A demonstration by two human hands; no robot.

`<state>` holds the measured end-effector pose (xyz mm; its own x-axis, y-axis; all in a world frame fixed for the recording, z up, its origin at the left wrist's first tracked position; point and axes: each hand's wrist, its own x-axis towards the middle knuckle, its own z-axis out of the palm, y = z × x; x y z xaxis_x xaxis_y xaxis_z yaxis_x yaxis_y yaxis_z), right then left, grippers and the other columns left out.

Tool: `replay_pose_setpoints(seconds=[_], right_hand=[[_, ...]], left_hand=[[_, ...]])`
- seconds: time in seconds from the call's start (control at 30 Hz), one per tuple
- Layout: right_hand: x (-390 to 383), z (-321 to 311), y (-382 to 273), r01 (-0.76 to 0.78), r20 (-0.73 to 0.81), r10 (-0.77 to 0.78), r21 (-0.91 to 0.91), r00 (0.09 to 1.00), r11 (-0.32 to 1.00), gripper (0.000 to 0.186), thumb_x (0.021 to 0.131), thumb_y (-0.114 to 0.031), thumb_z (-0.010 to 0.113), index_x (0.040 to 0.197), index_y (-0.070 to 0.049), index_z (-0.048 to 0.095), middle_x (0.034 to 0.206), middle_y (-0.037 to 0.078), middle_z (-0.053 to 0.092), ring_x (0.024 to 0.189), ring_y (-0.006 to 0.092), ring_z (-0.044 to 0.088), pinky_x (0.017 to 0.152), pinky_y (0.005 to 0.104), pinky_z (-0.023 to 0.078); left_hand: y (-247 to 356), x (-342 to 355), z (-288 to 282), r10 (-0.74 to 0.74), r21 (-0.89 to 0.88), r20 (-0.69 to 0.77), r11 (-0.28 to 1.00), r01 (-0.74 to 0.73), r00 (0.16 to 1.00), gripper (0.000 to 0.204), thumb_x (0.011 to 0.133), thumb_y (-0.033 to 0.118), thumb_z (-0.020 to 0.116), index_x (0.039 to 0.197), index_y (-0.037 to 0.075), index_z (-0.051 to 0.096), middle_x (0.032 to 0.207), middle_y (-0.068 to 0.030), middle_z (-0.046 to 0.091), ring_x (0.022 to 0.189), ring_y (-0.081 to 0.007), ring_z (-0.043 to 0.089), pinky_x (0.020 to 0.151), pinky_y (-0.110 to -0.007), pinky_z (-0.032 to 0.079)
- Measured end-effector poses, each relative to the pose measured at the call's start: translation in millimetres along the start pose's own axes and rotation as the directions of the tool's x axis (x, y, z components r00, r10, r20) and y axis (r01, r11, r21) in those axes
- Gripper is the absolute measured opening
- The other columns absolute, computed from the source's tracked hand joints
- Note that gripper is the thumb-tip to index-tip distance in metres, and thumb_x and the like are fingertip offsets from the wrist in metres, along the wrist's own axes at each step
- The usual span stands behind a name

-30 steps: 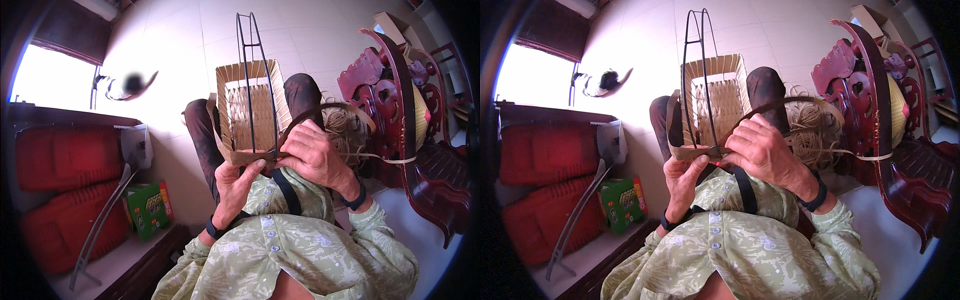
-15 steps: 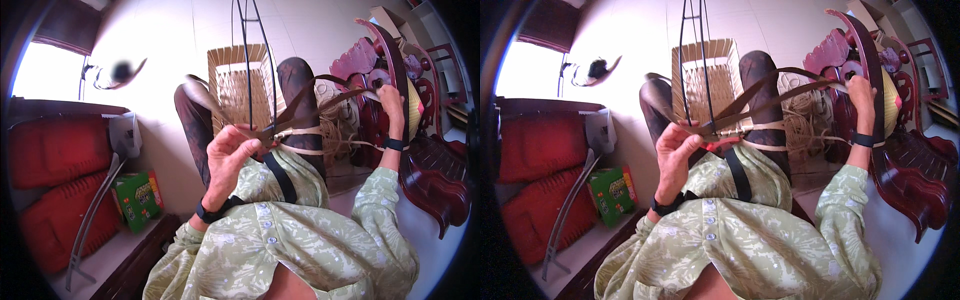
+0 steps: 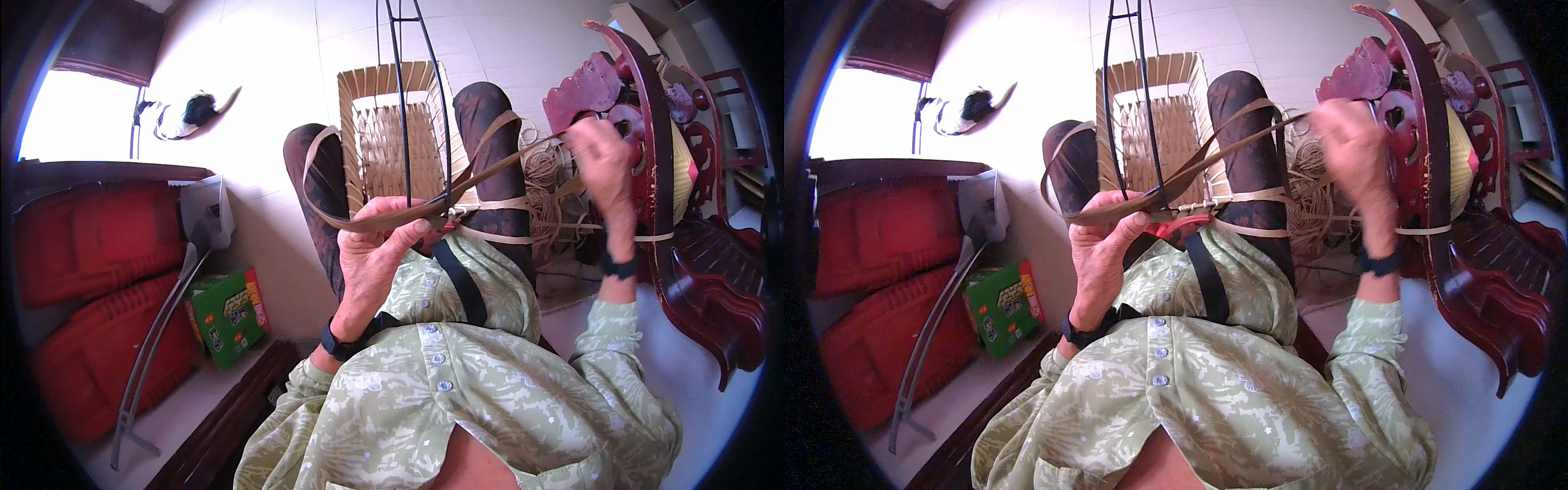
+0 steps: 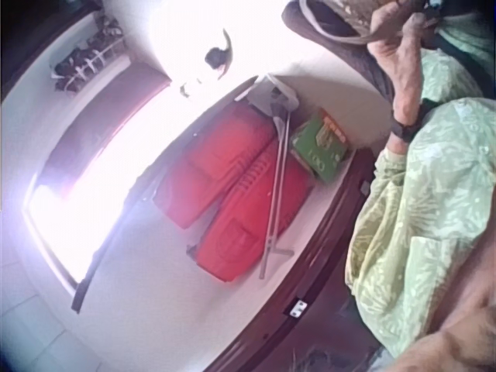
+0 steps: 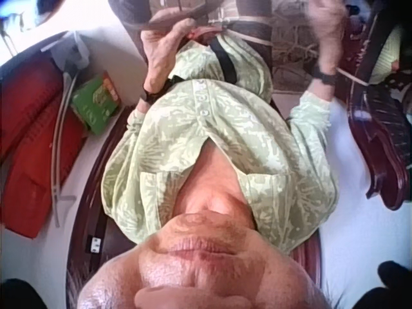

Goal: The person is weaving a basket by hand, interlacing long flexible strips through a dark wire frame held between their legs.

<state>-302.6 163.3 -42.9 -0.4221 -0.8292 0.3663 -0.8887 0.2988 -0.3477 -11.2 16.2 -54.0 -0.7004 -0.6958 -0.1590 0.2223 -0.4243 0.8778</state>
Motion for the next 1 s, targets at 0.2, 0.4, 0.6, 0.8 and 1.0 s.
replay_pose_setpoints(seconds=[0.2, 0.4, 0.6, 0.8, 1.0], right_hand=[[14, -49, 99, -0.541, -0.092, 0.713, -0.72, 0.695, 0.435, 0.036, 0.092, -0.04, 0.047, 0.099, -0.008, 0.064, 0.091, 0.019, 0.065, 0.087, 0.0409, 0.061, 0.074, 0.0478, 0.047], [10, -8, -58, 0.092, 0.225, -0.123, 0.143, 0.967, 0.985, 0.022, 0.083, -0.026, 0.066, 0.09, -0.004, 0.063, 0.082, 0.01, 0.064, 0.079, 0.0274, 0.061, 0.077, 0.0374, 0.044], [9, 7, -97, 0.093, 0.244, -0.251, 0.519, 0.937, 0.849, 0.013, 0.08, -0.016, 0.067, 0.074, -0.005, 0.061, 0.069, 0.01, 0.059, 0.068, 0.0298, 0.059, 0.061, 0.0396, 0.045], [4, -31, 81, -0.478, -0.245, 0.422, -0.263, 0.873, 0.838, 0.017, 0.089, -0.021, 0.055, 0.084, -0.005, 0.061, 0.073, 0.019, 0.06, 0.069, 0.0375, 0.06, 0.058, 0.0462, 0.044], [3, -46, 98, -0.688, -0.325, 0.674, -0.619, 0.663, 0.379, 0.02, 0.085, -0.025, 0.06, 0.097, -0.01, 0.064, 0.094, 0.016, 0.065, 0.094, 0.0369, 0.061, 0.079, 0.0484, 0.047]], left_hand=[[-1, 3, -1, 0.043, -0.032, 0.014, 0.999, -0.043, 0.999, 0.021, 0.086, 0.0, 0.063, 0.106, -0.003, 0.059, 0.091, -0.0111, 0.068, 0.076, -0.0147, 0.066, 0.064, -0.025, 0.052], [7, 2, 5, 0.016, 0.042, -0.003, 0.999, -0.016, 1.0, 0.022, 0.087, 0.002, 0.062, 0.106, -0.007, 0.058, 0.088, -0.0147, 0.067, 0.081, -0.0223, 0.067, 0.067, -0.029, 0.053], [6, -2, 5, 0.043, 0.087, -0.016, 0.995, -0.041, 0.999, 0.019, 0.086, -0.001, 0.064, 0.105, -0.003, 0.063, 0.092, -0.0081, 0.067, 0.081, -0.014, 0.064, 0.072, -0.028, 0.053], [4, 1, 2, 0.039, 0.007, 0.01, 0.999, -0.039, 0.999, 0.019, 0.084, -0.004, 0.064, 0.103, -0.003, 0.06, 0.091, -0.0097, 0.067, 0.076, -0.0154, 0.066, 0.065, -0.028, 0.056], [18, 3, 7, -0.019, -0.007, 0.025, 1.0, 0.019, 1.0, 0.014, 0.085, 0.001, 0.065, 0.099, 0.001, 0.062, 0.09, -0.003, 0.066, 0.083, -0.0085, 0.06, 0.076, -0.022, 0.049]])
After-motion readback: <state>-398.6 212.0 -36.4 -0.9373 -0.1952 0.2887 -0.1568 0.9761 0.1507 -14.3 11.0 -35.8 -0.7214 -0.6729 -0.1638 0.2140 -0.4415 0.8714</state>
